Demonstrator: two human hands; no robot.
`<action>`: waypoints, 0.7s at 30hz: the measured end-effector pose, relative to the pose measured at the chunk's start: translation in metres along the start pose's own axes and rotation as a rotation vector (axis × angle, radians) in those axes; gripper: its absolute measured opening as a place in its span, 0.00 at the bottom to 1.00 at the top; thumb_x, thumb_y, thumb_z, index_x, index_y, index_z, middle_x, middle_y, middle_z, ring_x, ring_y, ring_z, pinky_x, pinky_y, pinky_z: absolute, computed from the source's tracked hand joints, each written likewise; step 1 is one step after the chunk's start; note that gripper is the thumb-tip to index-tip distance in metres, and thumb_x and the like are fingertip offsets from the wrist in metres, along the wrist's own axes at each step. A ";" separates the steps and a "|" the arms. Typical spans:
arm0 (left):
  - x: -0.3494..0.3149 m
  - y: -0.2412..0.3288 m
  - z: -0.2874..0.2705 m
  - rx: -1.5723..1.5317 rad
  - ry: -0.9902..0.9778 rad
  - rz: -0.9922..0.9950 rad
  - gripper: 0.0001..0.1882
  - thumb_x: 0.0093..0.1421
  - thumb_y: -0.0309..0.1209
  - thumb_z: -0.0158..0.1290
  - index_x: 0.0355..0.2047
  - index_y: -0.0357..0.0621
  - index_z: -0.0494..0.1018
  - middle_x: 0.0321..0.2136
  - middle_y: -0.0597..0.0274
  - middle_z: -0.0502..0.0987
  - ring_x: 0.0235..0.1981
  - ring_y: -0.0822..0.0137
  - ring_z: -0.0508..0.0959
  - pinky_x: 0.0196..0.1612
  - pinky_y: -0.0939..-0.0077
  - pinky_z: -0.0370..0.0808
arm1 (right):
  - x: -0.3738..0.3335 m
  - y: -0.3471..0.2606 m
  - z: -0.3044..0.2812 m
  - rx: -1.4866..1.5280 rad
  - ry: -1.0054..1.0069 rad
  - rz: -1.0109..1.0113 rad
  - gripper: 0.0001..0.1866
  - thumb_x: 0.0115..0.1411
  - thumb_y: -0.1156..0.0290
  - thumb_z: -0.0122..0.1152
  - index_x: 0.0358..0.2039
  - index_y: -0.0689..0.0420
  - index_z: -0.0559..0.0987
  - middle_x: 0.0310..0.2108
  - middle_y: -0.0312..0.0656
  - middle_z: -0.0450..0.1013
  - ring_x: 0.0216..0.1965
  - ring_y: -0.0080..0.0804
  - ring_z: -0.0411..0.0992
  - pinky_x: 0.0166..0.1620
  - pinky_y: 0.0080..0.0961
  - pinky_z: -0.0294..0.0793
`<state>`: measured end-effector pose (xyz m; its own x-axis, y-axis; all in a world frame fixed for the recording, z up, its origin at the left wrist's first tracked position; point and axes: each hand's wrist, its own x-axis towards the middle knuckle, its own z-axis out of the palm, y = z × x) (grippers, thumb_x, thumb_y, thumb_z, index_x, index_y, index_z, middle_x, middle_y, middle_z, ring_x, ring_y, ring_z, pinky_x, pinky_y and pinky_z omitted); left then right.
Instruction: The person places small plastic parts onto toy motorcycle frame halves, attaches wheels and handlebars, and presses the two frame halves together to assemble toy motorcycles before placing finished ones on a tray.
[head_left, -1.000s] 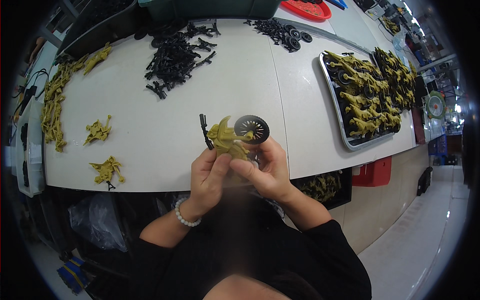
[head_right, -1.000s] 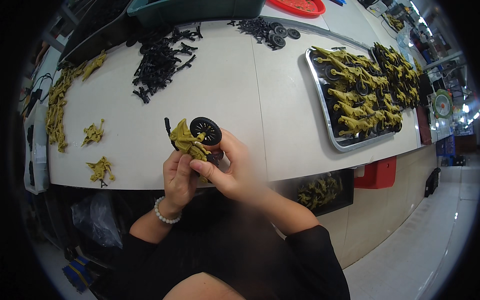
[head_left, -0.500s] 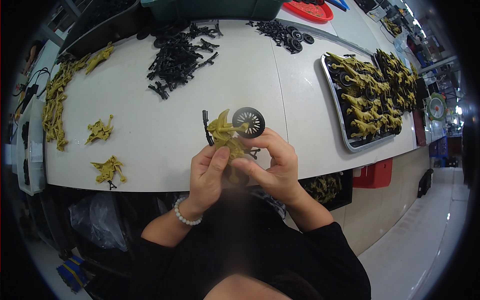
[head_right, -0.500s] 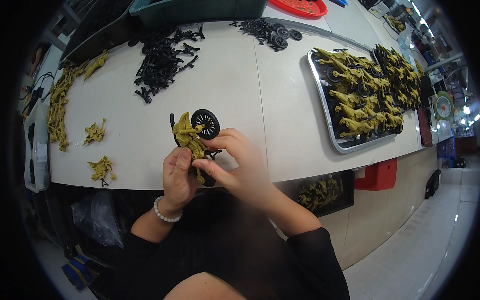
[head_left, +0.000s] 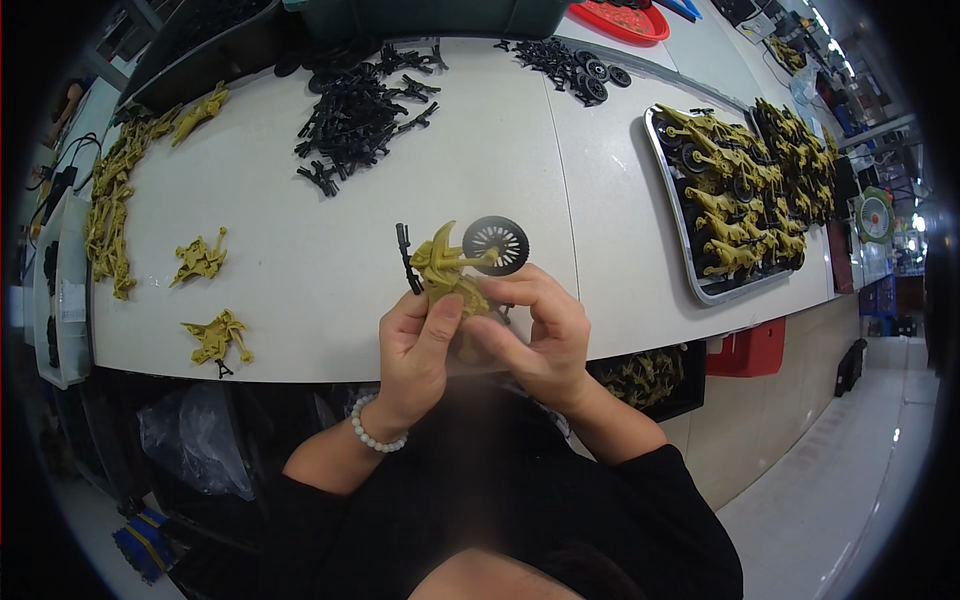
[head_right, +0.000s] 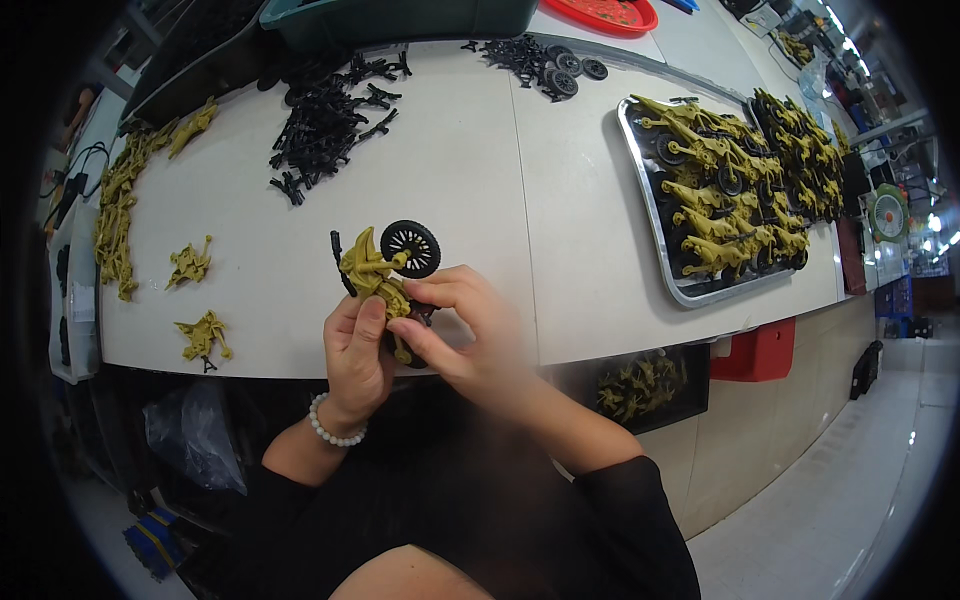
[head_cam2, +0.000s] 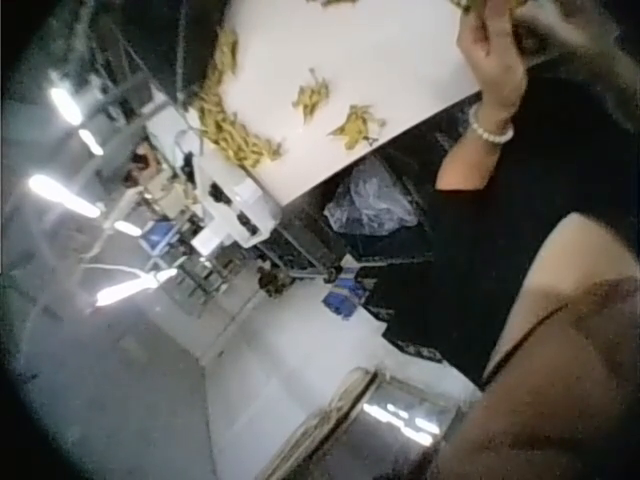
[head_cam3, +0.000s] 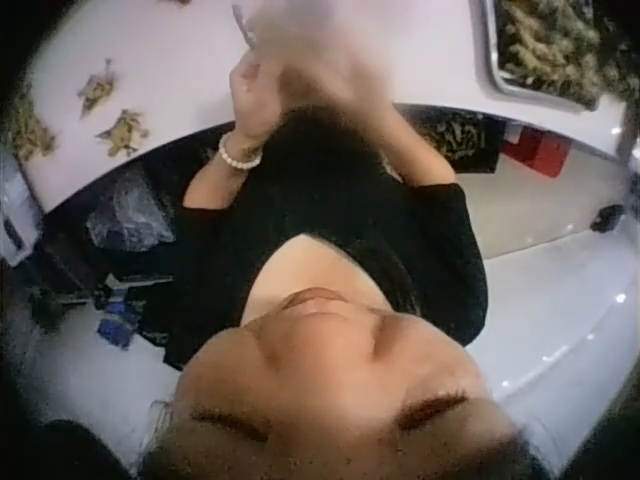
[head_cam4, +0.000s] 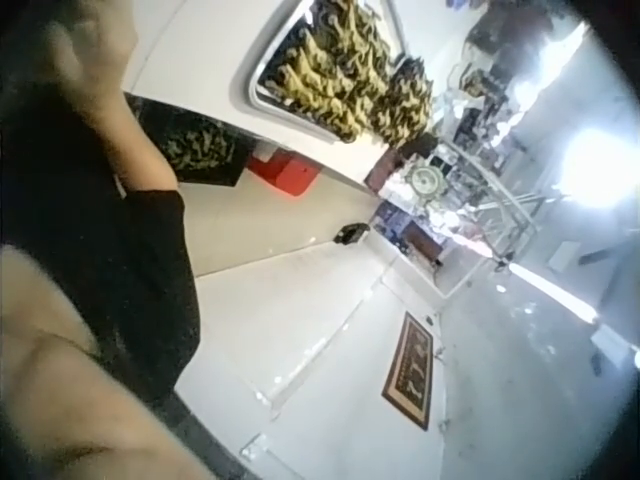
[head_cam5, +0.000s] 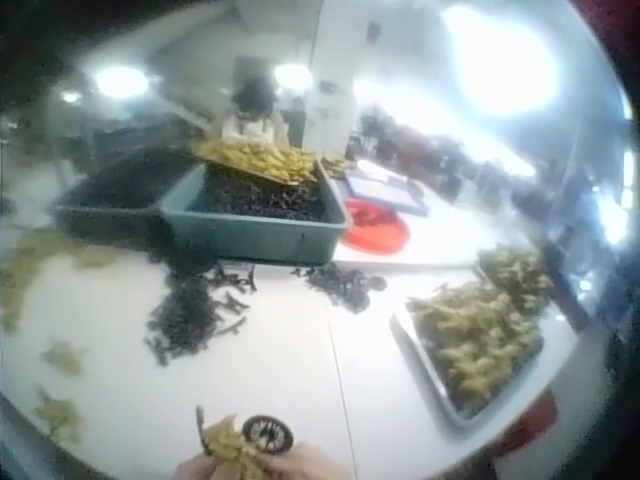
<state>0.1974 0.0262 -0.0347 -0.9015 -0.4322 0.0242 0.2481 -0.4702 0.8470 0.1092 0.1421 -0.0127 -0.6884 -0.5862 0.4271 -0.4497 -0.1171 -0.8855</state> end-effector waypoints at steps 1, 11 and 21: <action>0.000 0.002 0.001 0.004 -0.016 0.003 0.12 0.66 0.30 0.47 0.43 0.34 0.72 0.36 0.64 0.78 0.36 0.79 0.74 0.41 0.84 0.71 | -0.001 -0.001 -0.003 0.075 -0.018 0.088 0.15 0.51 0.73 0.68 0.40 0.62 0.76 0.38 0.44 0.74 0.38 0.36 0.73 0.42 0.26 0.72; -0.007 -0.005 -0.001 0.179 -0.054 0.023 0.13 0.66 0.31 0.48 0.43 0.32 0.72 0.37 0.60 0.78 0.38 0.75 0.76 0.43 0.80 0.72 | -0.014 0.007 -0.003 0.290 0.016 0.188 0.10 0.57 0.76 0.60 0.37 0.66 0.73 0.44 0.43 0.68 0.46 0.28 0.66 0.51 0.25 0.65; -0.004 0.009 0.006 0.232 -0.064 0.052 0.12 0.63 0.29 0.53 0.43 0.32 0.73 0.33 0.63 0.79 0.32 0.78 0.76 0.37 0.85 0.72 | 0.003 -0.009 -0.028 0.276 -0.067 0.350 0.32 0.48 0.71 0.72 0.52 0.66 0.69 0.48 0.44 0.70 0.49 0.29 0.67 0.53 0.28 0.65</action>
<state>0.2016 0.0283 -0.0246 -0.9122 -0.3978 0.0984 0.2132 -0.2558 0.9429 0.0954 0.1635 0.0021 -0.7295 -0.6782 0.0883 -0.0216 -0.1062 -0.9941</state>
